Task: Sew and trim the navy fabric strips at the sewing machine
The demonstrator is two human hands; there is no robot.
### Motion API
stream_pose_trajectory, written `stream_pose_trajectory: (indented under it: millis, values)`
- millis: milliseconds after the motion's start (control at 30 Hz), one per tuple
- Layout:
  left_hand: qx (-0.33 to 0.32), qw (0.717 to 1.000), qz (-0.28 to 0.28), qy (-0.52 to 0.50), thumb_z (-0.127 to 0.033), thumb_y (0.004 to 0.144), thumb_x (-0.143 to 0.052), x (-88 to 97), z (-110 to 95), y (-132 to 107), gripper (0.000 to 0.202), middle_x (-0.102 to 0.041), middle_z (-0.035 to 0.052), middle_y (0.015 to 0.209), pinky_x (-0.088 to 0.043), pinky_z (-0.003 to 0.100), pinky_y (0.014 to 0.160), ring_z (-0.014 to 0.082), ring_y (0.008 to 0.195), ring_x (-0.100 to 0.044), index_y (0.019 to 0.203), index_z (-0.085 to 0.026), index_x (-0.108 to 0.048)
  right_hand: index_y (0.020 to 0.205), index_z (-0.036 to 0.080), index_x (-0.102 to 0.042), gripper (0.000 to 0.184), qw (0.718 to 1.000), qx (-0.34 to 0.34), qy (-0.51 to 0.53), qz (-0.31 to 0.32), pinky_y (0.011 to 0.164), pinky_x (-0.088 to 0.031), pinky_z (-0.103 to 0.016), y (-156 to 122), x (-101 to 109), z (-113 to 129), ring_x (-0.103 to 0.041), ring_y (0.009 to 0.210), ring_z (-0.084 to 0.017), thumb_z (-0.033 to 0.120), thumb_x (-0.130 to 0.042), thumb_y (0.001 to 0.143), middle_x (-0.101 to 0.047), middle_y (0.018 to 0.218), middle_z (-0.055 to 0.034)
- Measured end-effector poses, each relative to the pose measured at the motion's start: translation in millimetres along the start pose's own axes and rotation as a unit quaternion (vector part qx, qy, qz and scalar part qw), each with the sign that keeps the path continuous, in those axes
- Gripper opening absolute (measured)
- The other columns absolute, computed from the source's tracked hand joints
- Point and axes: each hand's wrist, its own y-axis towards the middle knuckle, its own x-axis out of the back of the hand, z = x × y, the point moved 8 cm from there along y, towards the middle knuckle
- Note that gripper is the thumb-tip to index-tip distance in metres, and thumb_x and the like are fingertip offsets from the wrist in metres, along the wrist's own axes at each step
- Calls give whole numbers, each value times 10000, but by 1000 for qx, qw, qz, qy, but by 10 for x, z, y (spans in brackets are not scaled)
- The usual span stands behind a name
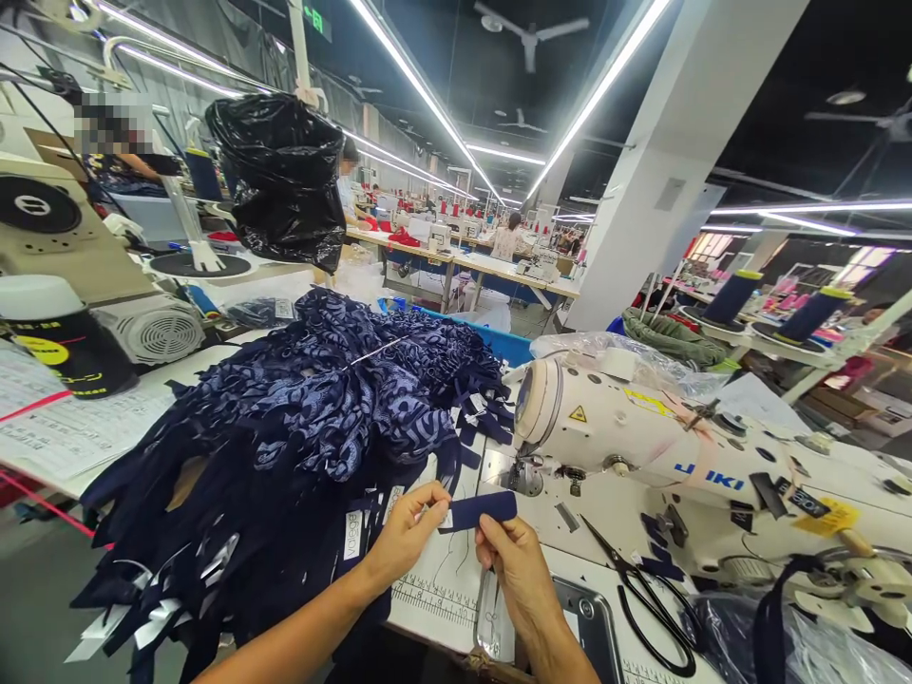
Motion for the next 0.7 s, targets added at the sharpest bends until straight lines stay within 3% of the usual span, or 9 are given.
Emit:
stream_pose_trajectory:
  millis: [267, 700]
  values:
    - [-12, 1000, -11, 11, -334, 770, -445, 12, 7, -15, 229, -446, -15, 598, -330, 224, 583, 124, 599, -406, 631, -164, -511, 543, 159, -580, 344, 1000, -8, 4, -3, 486, -235, -251, -1, 4, 0, -374, 427, -73, 440, -776, 502, -540, 516, 23]
    - [59, 997, 0, -47, -257, 691, -504, 10, 78, 8, 137, -472, -24, 591, -336, 224, 600, 118, 600, -419, 617, -154, -555, 520, 163, -556, 328, 1000, 7, 0, -23, 472, -241, -254, 20, 47, -13, -367, 413, -72, 422, -756, 541, -534, 515, 23]
